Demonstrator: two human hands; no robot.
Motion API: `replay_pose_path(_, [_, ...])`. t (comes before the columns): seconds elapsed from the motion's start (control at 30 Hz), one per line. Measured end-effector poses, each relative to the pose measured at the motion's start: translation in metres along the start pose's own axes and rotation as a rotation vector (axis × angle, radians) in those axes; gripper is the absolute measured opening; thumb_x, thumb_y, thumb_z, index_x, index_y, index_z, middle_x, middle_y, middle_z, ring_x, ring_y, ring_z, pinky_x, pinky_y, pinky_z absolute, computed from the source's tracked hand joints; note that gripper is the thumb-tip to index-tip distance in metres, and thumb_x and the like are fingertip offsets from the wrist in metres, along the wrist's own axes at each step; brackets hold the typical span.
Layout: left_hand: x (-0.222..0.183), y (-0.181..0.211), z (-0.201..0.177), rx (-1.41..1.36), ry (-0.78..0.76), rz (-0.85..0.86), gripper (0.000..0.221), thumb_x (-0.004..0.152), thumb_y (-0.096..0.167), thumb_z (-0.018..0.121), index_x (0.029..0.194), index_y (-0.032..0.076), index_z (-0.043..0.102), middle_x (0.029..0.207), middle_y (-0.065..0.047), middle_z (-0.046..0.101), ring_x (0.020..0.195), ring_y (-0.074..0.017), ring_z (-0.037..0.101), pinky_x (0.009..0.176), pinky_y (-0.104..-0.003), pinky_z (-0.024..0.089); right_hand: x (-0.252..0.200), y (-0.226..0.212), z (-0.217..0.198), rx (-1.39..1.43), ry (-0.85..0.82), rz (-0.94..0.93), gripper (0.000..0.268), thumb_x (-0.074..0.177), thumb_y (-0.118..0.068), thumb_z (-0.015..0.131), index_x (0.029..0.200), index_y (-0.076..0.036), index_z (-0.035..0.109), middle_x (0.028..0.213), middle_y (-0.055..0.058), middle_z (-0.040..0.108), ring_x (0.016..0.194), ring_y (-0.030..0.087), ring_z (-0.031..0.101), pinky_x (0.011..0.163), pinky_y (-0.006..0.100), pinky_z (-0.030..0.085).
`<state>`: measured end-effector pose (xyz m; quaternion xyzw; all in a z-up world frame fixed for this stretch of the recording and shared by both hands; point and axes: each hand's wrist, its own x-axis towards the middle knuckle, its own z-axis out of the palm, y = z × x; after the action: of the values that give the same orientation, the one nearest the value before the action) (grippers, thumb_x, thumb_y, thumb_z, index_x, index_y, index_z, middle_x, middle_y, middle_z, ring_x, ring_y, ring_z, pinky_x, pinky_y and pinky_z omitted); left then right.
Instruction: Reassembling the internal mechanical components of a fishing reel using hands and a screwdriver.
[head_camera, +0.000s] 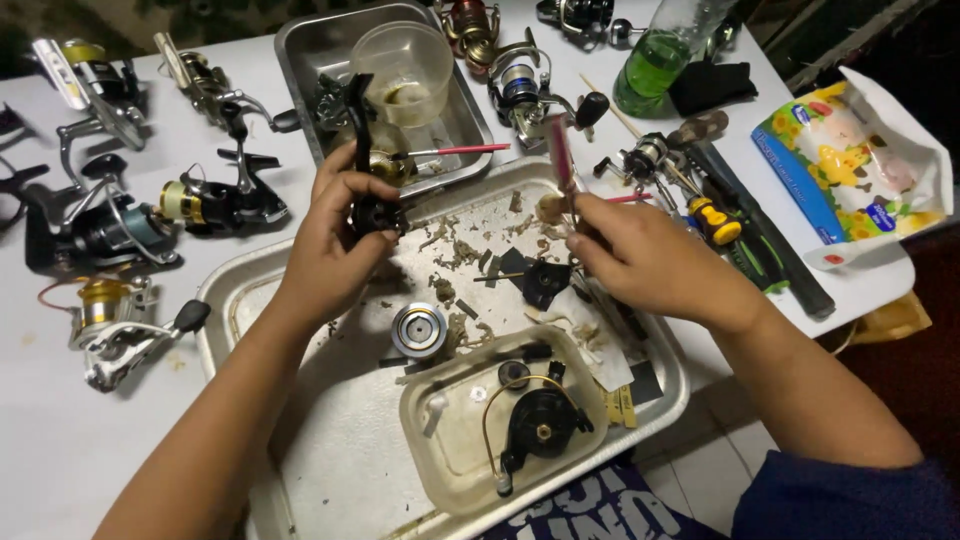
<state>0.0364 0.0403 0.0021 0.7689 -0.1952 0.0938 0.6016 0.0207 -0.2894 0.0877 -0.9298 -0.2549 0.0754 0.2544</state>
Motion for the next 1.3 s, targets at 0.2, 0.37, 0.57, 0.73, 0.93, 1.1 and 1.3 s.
replay_pose_path(0.2, [-0.001,0.023,-0.009,0.064,-0.039,-0.066,0.043,0.077,0.0,0.064,0.119,0.009,0.064,0.151,-0.022,0.037,0.151,-0.0432,0.03,0.121,-0.054,0.022,-0.014,0.0,0.013,-0.13,-0.216,0.143,0.033,0.097,-0.015,0.058,0.126,-0.001,0.065,0.099,0.028,0.076,0.098,0.047,0.073,0.087,0.056,0.057])
replay_pose_path(0.37, [-0.02,0.045,-0.013,0.052,-0.008,-0.18,0.047,0.076,0.003,0.067,0.122,0.012,0.064,0.151,-0.021,0.038,0.149,-0.0393,0.035,0.121,-0.052,0.025,-0.008,0.009,0.031,-0.237,-0.303,0.172,0.026,0.097,-0.02,0.06,0.115,-0.002,0.068,0.09,0.024,0.076,0.093,0.045,0.074,0.082,0.055,0.058])
replay_pose_path(0.57, [-0.033,0.051,-0.007,-0.079,0.037,-0.344,0.054,0.076,0.002,0.066,0.129,0.014,0.06,0.155,-0.021,0.036,0.132,-0.0326,0.051,0.114,-0.048,0.035,-0.011,0.023,0.046,-0.328,-0.306,0.177,0.024,0.096,-0.023,0.061,0.112,-0.007,0.069,0.088,0.02,0.076,0.092,0.042,0.075,0.08,0.052,0.06])
replay_pose_path(0.73, [-0.038,0.04,-0.005,-0.146,0.039,-0.384,0.053,0.078,0.004,0.065,0.129,0.014,0.06,0.155,-0.024,0.036,0.134,-0.0365,0.052,0.113,-0.047,0.037,-0.011,0.032,0.054,-0.37,-0.29,0.16,0.025,0.097,-0.027,0.059,0.11,-0.009,0.069,0.087,0.018,0.075,0.094,0.041,0.074,0.081,0.051,0.06])
replay_pose_path(0.93, [-0.032,0.045,-0.004,-0.192,0.025,-0.461,0.051,0.081,0.001,0.06,0.13,0.015,0.056,0.135,-0.019,0.041,0.107,-0.0284,0.049,0.091,-0.04,0.038,-0.012,0.031,0.053,-0.338,-0.226,0.149,0.025,0.095,-0.029,0.063,0.108,-0.01,0.07,0.086,0.019,0.074,0.094,0.04,0.074,0.079,0.051,0.06])
replay_pose_path(1.1, [-0.026,0.048,-0.004,-0.252,-0.001,-0.548,0.049,0.086,-0.002,0.053,0.131,0.017,0.052,0.111,-0.013,0.047,0.076,-0.0186,0.047,0.065,-0.031,0.041,-0.013,0.014,0.032,-0.243,-0.036,0.009,0.024,0.096,-0.023,0.066,0.11,-0.008,0.077,0.085,0.018,0.078,0.088,0.038,0.076,0.078,0.046,0.059])
replay_pose_path(1.3, [-0.022,0.042,-0.005,-0.261,-0.005,-0.581,0.049,0.09,-0.003,0.049,0.132,0.021,0.05,0.107,-0.01,0.052,0.065,-0.0129,0.047,0.053,-0.024,0.043,-0.019,0.01,0.004,-0.254,0.031,-0.122,0.032,0.102,-0.025,0.061,0.122,-0.004,0.073,0.107,0.012,0.079,0.077,0.022,0.077,0.062,0.034,0.066])
